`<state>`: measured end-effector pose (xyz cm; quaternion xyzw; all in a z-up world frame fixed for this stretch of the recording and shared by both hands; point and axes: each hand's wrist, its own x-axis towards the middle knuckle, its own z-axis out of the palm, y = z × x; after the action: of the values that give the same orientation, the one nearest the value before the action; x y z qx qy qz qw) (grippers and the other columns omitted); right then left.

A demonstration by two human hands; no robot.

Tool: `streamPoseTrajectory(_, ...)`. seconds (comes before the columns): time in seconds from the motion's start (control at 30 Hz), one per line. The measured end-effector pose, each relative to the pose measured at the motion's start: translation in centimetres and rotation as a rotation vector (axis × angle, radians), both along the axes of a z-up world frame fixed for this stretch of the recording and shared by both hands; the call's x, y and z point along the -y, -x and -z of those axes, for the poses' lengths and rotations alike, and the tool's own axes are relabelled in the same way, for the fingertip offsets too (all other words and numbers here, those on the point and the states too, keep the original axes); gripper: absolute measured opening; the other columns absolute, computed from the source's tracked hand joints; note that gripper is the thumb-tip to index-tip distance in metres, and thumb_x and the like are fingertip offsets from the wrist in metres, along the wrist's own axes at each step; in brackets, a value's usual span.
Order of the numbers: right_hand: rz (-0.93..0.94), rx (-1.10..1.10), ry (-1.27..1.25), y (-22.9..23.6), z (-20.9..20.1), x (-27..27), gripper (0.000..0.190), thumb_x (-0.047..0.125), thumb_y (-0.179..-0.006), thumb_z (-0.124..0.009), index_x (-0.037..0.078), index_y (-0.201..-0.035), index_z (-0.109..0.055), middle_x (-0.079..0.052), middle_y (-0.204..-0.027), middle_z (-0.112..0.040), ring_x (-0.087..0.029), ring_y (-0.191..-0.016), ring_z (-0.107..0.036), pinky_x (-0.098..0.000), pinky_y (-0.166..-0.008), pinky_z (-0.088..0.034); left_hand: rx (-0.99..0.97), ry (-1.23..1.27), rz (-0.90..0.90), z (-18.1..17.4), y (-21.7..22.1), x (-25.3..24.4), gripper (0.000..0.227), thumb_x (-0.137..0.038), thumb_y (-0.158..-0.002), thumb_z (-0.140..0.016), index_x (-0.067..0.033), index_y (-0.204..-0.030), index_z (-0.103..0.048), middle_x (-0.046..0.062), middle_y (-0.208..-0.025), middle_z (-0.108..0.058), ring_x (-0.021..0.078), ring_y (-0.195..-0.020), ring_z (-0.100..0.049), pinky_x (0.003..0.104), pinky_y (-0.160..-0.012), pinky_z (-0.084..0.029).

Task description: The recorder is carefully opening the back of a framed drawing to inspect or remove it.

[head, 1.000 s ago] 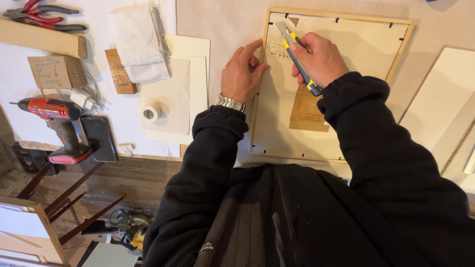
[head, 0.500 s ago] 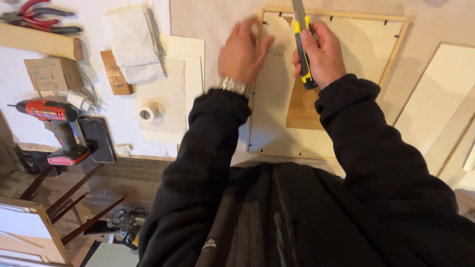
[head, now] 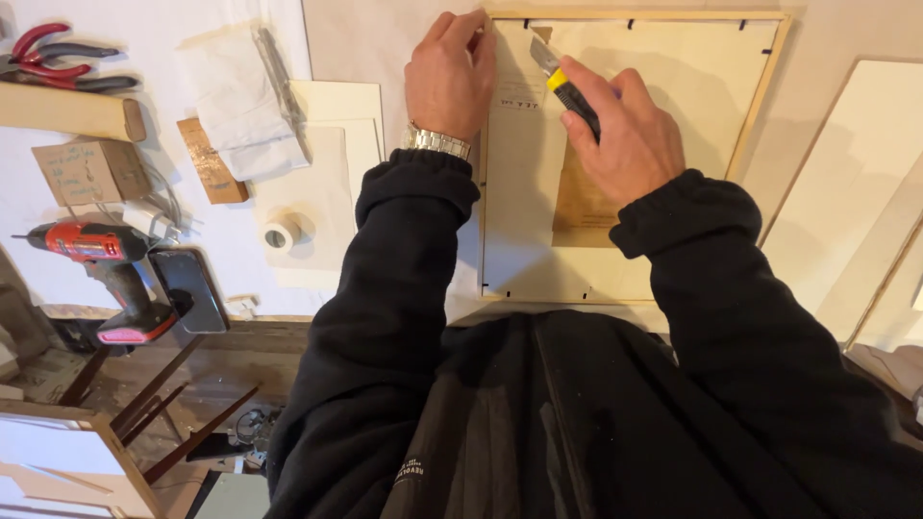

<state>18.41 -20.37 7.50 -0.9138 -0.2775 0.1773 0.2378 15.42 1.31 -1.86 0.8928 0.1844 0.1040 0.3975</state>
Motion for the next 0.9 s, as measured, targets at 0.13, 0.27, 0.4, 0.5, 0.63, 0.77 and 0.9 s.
streamPoseTrajectory(0.13, 0.002, 0.007, 0.011, -0.4, 0.4, -0.7, 0.049, 0.022, -0.104, -0.073, 0.021, -0.151, -0.059, -0.014, -0.104, -0.058, -0.034, -0.082, -0.063, -0.045, -0.071, -0.054, -0.029, 0.064, -0.012, -0.1, -0.1, -0.3, 0.015, -0.017, -0.094, -0.071, -0.0105, -0.107, -0.073, 0.003, -0.091, -0.071, 0.0271, -0.076, -0.072, 0.04, -0.065, -0.057)
streamPoseTrajectory(0.27, -0.038, 0.055, 0.045, -0.8, 0.4, -1.3, 0.048, 0.023, -0.104, -0.074, 0.021, -0.15, -0.059, -0.014, -0.104, -0.058, -0.033, -0.081, -0.064, -0.0446, -0.069, -0.055, -0.035, 0.08, -0.01, -0.5, -0.1, -0.2, 0.016, -0.019, -0.095, -0.072, -0.0113, -0.109, -0.072, 0.002, -0.091, -0.07, 0.0267, -0.079, -0.072, 0.04, -0.068, -0.057)
streamPoseTrajectory(0.4, -0.018, 0.077, 0.041, -0.5, 0.3, -1.4, 0.049, 0.022, -0.104, -0.075, 0.022, -0.151, -0.06, -0.013, -0.103, -0.058, -0.033, -0.082, -0.064, -0.0448, -0.071, -0.055, -0.052, 0.104, -0.023, -0.5, 0.1, -0.2, 0.017, -0.021, -0.094, -0.072, -0.0128, -0.109, -0.072, 0.001, -0.092, -0.07, 0.0247, -0.08, -0.072, 0.038, -0.068, -0.058)
streamPoseTrajectory(0.5, -0.021, 0.091, 0.021, -0.4, 0.7, -1.1, 0.048, 0.023, -0.105, -0.075, 0.023, -0.151, -0.059, -0.013, -0.105, -0.059, -0.033, -0.084, -0.064, -0.0441, -0.072, -0.056, -0.065, 0.116, -0.017, -0.6, 0.0, -0.3, 0.016, -0.021, -0.095, -0.072, -0.0131, -0.109, -0.071, 0.001, -0.091, -0.07, 0.0233, -0.079, -0.072, 0.038, -0.068, -0.058)
streamPoseTrajectory(0.63, -0.032, 0.093, 0.09, -0.4, 0.4, -1.3, 0.05, 0.023, -0.103, -0.075, 0.024, -0.15, -0.061, -0.013, -0.102, -0.059, -0.033, -0.079, -0.063, -0.0442, -0.067, -0.055, -0.069, 0.132, -0.025, -0.4, 0.1, -0.2, 0.016, -0.021, -0.095, -0.072, -0.013, -0.108, -0.071, 0.0, -0.092, -0.07, 0.0223, -0.079, -0.073, 0.037, -0.069, -0.058)
streamPoseTrajectory(0.77, -0.032, 0.114, 0.129, -0.4, 0.3, -1.5, 0.048, 0.024, -0.103, -0.075, 0.024, -0.15, -0.061, -0.012, -0.102, -0.058, -0.032, -0.076, -0.064, -0.0446, -0.064, -0.054, -0.054, 0.129, -0.015, -0.3, 0.1, -0.2, 0.015, -0.021, -0.096, -0.072, -0.0126, -0.108, -0.071, 0.001, -0.092, -0.07, 0.0225, -0.079, -0.073, 0.037, -0.069, -0.058)
streamPoseTrajectory(0.9, -0.015, 0.124, 0.066, 0.1, 1.7, -1.2, 0.049, 0.022, -0.104, -0.075, 0.022, -0.15, -0.06, -0.014, -0.103, -0.056, -0.033, -0.078, -0.063, -0.0446, -0.065, -0.054, -0.062, 0.123, -0.021, -0.4, 0.0, -0.1, 0.016, -0.021, -0.095, -0.071, -0.0124, -0.109, -0.07, 0.001, -0.092, -0.07, 0.0221, -0.079, -0.073, 0.037, -0.068, -0.058)
